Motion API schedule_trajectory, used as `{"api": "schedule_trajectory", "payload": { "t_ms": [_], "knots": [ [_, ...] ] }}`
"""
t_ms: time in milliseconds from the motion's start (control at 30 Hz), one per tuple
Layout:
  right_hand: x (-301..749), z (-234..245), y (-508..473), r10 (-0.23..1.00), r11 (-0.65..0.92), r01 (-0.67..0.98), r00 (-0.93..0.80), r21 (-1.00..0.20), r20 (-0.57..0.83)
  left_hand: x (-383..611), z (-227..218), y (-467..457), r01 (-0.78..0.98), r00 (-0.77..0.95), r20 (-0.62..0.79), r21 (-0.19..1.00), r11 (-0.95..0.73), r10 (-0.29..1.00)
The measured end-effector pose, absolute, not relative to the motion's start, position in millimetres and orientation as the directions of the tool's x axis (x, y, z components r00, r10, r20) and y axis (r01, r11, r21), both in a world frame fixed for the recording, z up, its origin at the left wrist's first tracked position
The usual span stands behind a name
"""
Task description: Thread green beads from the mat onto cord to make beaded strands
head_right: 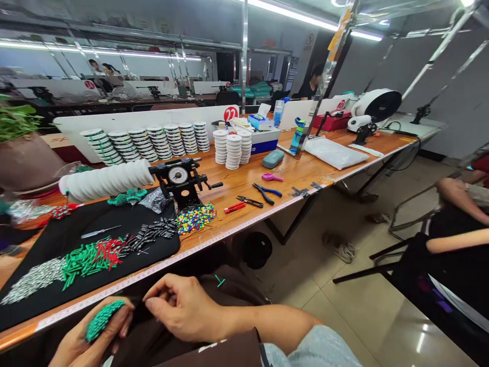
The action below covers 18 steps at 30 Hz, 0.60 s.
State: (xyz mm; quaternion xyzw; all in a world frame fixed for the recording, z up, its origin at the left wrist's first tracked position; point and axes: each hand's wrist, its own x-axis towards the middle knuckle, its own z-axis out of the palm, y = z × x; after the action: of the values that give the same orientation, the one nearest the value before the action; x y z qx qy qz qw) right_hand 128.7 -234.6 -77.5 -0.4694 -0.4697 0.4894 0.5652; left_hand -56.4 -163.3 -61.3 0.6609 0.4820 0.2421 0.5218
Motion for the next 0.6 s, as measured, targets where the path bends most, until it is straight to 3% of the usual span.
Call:
{"api": "schedule_trajectory", "payload": {
  "t_ms": [200,400,500,600],
  "knots": [
    [139,-73,-243,0.966,0.153,0.112,0.193,-0.982,0.173,-38,-56,-181,0.261,0.393,-0.139,0.965,0.035,0.909],
    [157,-93,-239,0.846,0.240,0.457,0.335,-0.857,0.415,-34,-58,-190,0.180,0.467,-0.138,0.982,0.059,0.873],
    [161,-92,-237,0.898,0.152,0.346,0.342,-0.926,0.275,-33,-58,-194,0.176,0.488,-0.191,0.977,0.119,0.852],
    [156,-83,-237,0.986,0.078,0.059,0.140,-0.995,0.086,-32,-58,-196,0.201,0.501,-0.234,0.968,0.151,0.833]
  ]
}}
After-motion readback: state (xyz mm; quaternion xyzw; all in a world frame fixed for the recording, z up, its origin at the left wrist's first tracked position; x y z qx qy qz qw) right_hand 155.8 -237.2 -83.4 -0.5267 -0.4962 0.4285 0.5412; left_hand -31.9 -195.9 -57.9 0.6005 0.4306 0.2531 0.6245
